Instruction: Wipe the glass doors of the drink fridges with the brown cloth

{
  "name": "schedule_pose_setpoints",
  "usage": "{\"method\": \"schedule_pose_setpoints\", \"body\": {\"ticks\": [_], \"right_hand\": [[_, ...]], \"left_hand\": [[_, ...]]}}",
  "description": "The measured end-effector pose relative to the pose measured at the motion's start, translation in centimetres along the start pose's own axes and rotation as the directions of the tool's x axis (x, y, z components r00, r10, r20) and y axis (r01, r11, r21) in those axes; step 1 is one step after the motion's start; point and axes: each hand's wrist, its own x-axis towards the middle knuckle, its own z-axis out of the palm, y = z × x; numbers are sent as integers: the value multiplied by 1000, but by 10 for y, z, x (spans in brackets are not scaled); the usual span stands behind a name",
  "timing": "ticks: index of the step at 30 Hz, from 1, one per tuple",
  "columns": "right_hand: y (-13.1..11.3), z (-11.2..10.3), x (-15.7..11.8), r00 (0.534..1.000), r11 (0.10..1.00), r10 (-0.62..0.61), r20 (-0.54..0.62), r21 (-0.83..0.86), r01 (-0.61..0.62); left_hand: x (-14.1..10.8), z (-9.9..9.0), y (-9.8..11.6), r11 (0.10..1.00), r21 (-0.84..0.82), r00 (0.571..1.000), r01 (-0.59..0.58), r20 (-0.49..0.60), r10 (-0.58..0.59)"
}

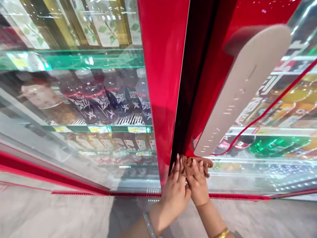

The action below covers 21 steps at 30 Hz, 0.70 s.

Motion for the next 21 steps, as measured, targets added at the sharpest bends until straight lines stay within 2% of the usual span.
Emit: {"method": "schedule_pose_setpoints", "body": {"ticks": [5, 10, 12, 14, 17, 19, 21], "right_hand": [[7, 7, -5, 999, 999, 37, 32, 1, -37], [2, 5, -24, 997, 996, 38, 67, 81, -43], [-4, -3, -20, 995, 990, 70, 64, 118, -78], [-13, -18, -1, 990, 979, 137, 30, 150, -140], [-28, -52, 48, 949, 930, 291, -121, 269, -251], [-39, -78, 88, 908, 904, 346, -237, 343, -255], [-49, -99, 127, 893, 903, 345, -289, 363, -232]], "left_hand": [[5, 6, -6, 999, -13, 997, -35, -66, 34], [-13, 32, -16, 999, -44, 996, 32, 81, -28], [-18, 32, -12, 994, -93, 995, 60, 87, -52], [-16, 21, -2, 986, -154, 997, 65, 49, -58], [-5, -11, 24, 966, -259, 999, -1, -42, -10], [5, -35, 41, 949, -309, 989, -59, -149, 12], [16, -57, 54, 939, -330, 961, -94, -277, -2]]}}
